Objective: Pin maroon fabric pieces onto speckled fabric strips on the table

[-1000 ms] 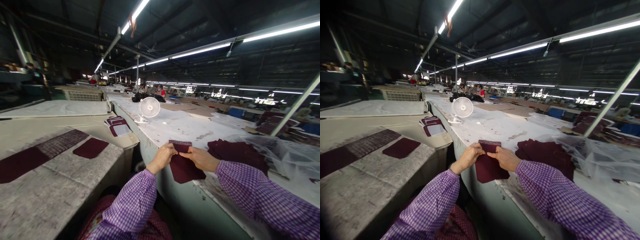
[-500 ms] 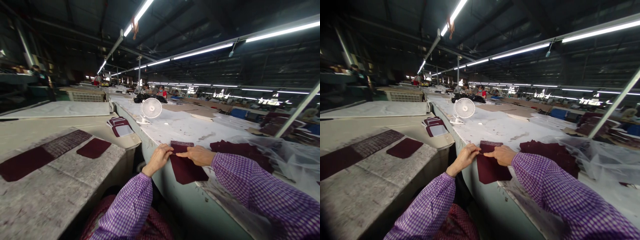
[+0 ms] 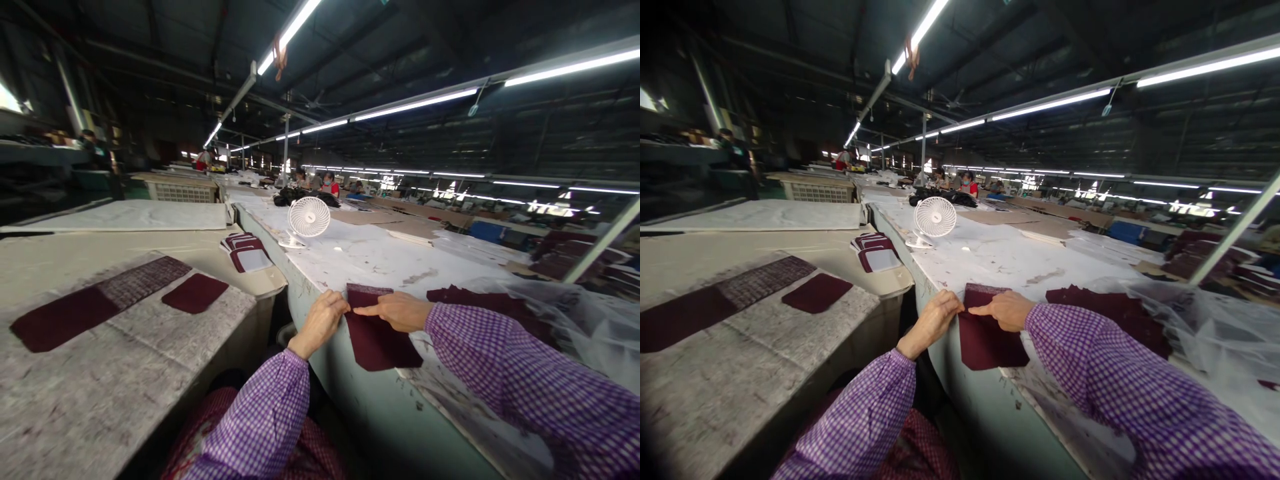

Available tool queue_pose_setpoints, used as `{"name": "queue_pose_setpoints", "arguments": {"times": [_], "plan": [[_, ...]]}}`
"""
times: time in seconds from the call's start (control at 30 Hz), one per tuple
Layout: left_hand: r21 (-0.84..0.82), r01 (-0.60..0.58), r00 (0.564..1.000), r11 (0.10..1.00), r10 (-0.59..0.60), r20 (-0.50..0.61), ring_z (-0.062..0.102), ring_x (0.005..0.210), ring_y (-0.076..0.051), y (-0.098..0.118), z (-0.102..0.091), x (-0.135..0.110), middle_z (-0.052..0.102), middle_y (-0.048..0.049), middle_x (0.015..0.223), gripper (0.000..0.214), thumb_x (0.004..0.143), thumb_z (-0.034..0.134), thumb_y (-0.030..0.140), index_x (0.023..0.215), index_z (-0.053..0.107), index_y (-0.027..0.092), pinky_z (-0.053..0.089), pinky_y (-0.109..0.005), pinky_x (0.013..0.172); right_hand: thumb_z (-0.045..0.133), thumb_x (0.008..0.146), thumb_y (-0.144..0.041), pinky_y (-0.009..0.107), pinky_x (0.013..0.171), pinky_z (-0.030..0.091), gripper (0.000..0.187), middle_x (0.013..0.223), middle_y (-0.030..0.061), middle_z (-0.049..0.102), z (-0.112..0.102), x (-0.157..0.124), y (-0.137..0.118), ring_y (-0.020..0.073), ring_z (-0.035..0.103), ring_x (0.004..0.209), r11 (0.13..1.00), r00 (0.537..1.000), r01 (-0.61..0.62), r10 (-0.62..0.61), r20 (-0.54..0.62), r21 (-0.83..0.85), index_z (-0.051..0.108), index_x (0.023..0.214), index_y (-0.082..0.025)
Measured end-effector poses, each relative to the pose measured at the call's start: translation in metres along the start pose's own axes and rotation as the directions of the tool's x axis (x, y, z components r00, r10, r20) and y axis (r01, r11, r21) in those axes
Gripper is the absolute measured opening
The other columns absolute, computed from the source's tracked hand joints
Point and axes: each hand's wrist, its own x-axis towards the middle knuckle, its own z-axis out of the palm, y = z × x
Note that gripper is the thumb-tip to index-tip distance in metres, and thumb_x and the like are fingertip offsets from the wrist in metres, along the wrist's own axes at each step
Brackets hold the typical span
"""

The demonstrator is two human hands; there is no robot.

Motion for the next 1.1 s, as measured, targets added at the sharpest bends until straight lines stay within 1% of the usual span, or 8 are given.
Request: {"name": "queue_pose_setpoints", "arguments": {"times": [0.13,0.23,0.4,0.53,0.73,0.87,0.97,1.1], "plan": [[-0.250,0.136,0.983,0.959,-0.161,-0.084,0.057,0.084,-0.016,-0.005,-0.001,-0.003,0.063,-0.0047,0.086,0.019,0.088,0.046,0.020,0.090,0.065,0.016,0.044,-0.029,0.080,0.044,0.077,-0.006,0.025,0.061,0.037,0.059,0.068,0.0043,0.059,-0.005,0.001,-0.003,0.0147,0.053,0.059,1.000,1.000,-0.002,0.002,-0.006,0.027,0.050,0.130,-0.031],[-0.298,0.204,0.969,0.932,-0.236,-0.075,0.058,0.078,-0.015,-0.007,-0.001,-0.002,0.061,-0.0035,0.083,0.015,0.084,0.052,0.020,0.089,0.065,0.015,0.045,-0.028,0.075,0.042,0.079,-0.005,0.026,0.060,0.035,0.062,0.069,0.0049,0.061,-0.006,0.001,-0.004,0.0161,0.054,0.060,1.000,0.999,-0.005,0.005,0.033,-0.014,0.045,0.133,-0.034],[-0.208,0.192,0.979,0.959,-0.202,-0.029,0.054,0.080,-0.016,-0.005,0.002,-0.001,0.057,-0.0028,0.080,0.010,0.080,0.056,0.016,0.077,0.065,0.016,0.044,-0.027,0.073,0.042,0.080,-0.004,0.026,0.059,0.033,0.062,0.071,0.0060,0.062,-0.007,0.002,-0.006,0.0164,0.054,0.060,0.999,0.999,-0.017,0.019,0.050,-0.038,0.043,0.135,-0.033],[-0.201,0.121,0.988,0.972,-0.137,-0.071,0.052,0.082,-0.017,-0.004,0.005,-0.003,0.056,-0.0034,0.080,0.015,0.084,0.051,0.018,0.077,0.065,0.017,0.042,-0.027,0.075,0.040,0.080,-0.004,0.026,0.060,0.033,0.065,0.071,0.0051,0.061,-0.012,0.003,-0.005,0.0160,0.054,0.062,1.000,0.993,-0.005,0.008,0.114,-0.022,0.038,0.137,-0.034],[-0.313,0.073,0.987,0.947,-0.113,-0.111,0.053,0.081,-0.016,-0.007,0.005,-0.009,0.057,-0.0039,0.080,0.018,0.087,0.050,0.024,0.078,0.064,0.016,0.042,-0.027,0.075,0.040,0.079,-0.003,0.025,0.057,0.031,0.069,0.070,0.0044,0.059,-0.021,0.009,-0.006,0.0161,0.052,0.061,0.994,0.983,0.072,-0.056,0.173,-0.086,0.031,0.141,-0.034],[-0.434,0.143,0.971,0.889,-0.211,-0.112,0.056,0.079,-0.016,-0.013,0.003,-0.013,0.060,-0.0036,0.081,0.019,0.088,0.048,0.025,0.081,0.062,0.015,0.043,-0.027,0.076,0.041,0.081,-0.007,0.026,0.058,0.034,0.066,0.071,0.0057,0.059,-0.019,0.012,-0.011,0.0175,0.053,0.061,0.987,0.987,0.082,-0.062,0.145,-0.137,0.032,0.140,-0.035],[-0.409,0.198,0.944,0.891,-0.286,-0.166,0.057,0.080,-0.016,-0.015,0.002,-0.014,0.062,-0.0041,0.083,0.016,0.087,0.047,0.023,0.085,0.061,0.015,0.044,-0.028,0.077,0.044,0.085,-0.016,0.031,0.064,0.039,0.061,0.080,0.0084,0.060,-0.013,0.008,-0.013,0.0212,0.056,0.068,0.993,0.994,0.032,-0.021,0.103,-0.109,0.029,0.141,-0.035],[-0.256,0.162,0.938,0.953,-0.229,-0.261,0.056,0.088,-0.019,-0.008,-0.001,-0.008,0.062,-0.0060,0.088,0.016,0.087,0.045,0.020,0.089,0.060,0.017,0.044,-0.032,0.082,0.049,0.084,-0.029,0.038,0.077,0.040,0.060,0.103,0.0118,0.058,-0.007,0.000,-0.008,0.0258,0.058,0.085,0.986,0.989,-0.150,0.148,0.027,0.077,0.029,0.141,-0.028]]}}
